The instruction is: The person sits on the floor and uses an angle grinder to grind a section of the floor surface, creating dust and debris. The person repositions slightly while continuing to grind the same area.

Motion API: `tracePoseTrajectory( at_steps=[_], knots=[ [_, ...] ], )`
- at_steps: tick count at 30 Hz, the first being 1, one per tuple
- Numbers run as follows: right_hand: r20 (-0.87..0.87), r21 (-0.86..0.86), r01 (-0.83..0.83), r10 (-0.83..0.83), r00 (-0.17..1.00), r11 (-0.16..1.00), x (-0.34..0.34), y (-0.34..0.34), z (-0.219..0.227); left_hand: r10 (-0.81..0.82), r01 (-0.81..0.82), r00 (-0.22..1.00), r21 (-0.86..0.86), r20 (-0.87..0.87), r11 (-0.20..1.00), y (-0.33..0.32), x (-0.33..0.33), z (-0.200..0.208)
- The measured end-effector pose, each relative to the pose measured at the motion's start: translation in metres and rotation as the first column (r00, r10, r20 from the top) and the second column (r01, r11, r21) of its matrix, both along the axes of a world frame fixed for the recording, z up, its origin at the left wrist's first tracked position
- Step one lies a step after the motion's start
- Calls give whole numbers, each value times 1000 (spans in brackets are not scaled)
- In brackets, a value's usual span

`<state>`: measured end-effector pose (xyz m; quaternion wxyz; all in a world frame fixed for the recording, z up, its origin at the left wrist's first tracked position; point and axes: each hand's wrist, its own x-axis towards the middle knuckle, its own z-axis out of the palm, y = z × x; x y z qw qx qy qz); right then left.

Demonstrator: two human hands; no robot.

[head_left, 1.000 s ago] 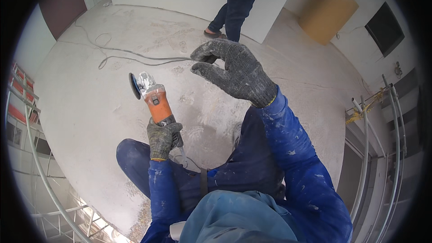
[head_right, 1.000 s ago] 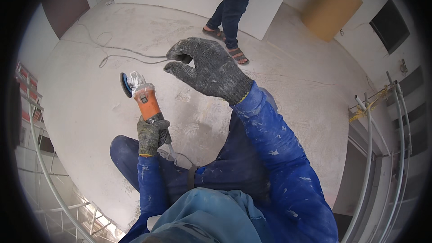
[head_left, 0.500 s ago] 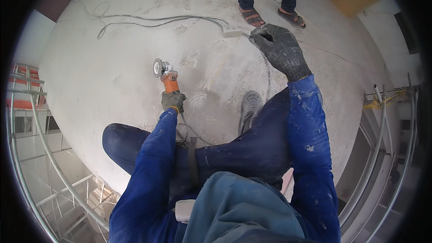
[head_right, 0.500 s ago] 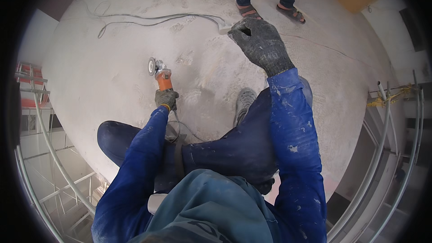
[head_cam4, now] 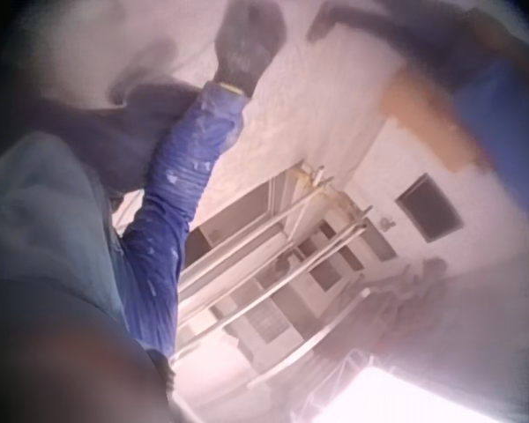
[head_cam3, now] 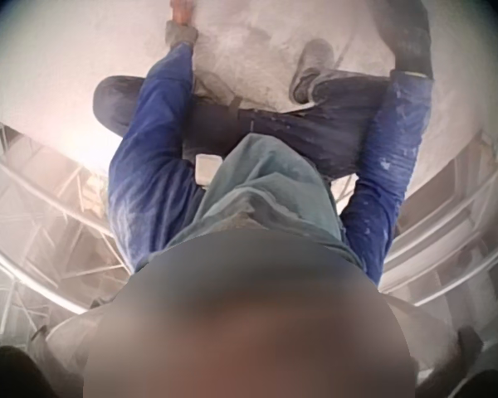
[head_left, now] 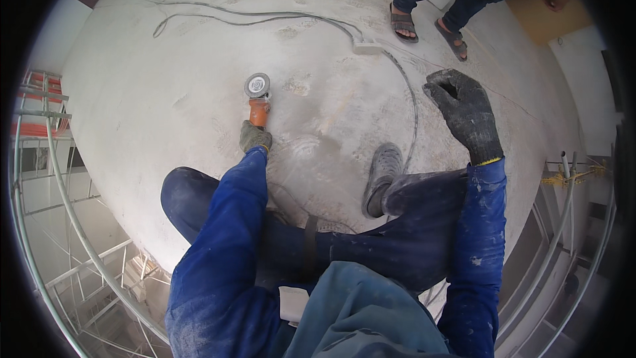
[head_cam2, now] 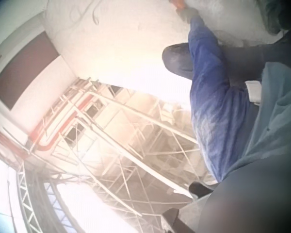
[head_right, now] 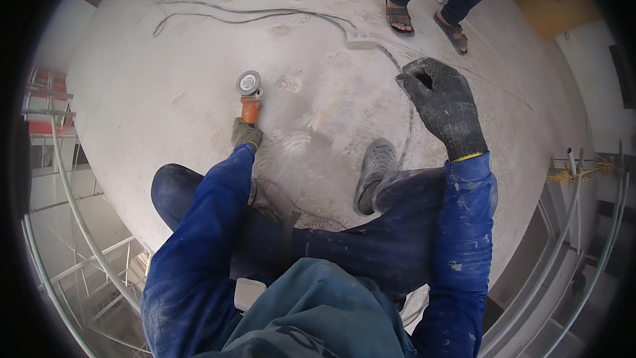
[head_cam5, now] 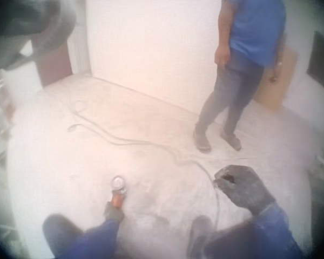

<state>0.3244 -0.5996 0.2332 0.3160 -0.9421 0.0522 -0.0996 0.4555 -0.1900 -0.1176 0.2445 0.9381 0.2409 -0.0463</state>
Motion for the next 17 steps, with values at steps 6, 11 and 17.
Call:
tracePoseTrajectory(
  at_steps=[6, 11, 17],
  knots=[
    [-16, -10, 11, -11, 1000, 1000, 1, -4, -2, -15, 15, 999, -7, 32, 1000, -5, -8, -26],
    [81, 77, -21, 15, 997, 997, 4, -3, -6, 148, -142, 985, 76, -84, 987, -16, 6, -12],
    [714, 430, -209, -189, 675, 878, -14, -4, 24, 66, 90, 809, -235, 583, 968, -43, 82, 137]
  ],
)
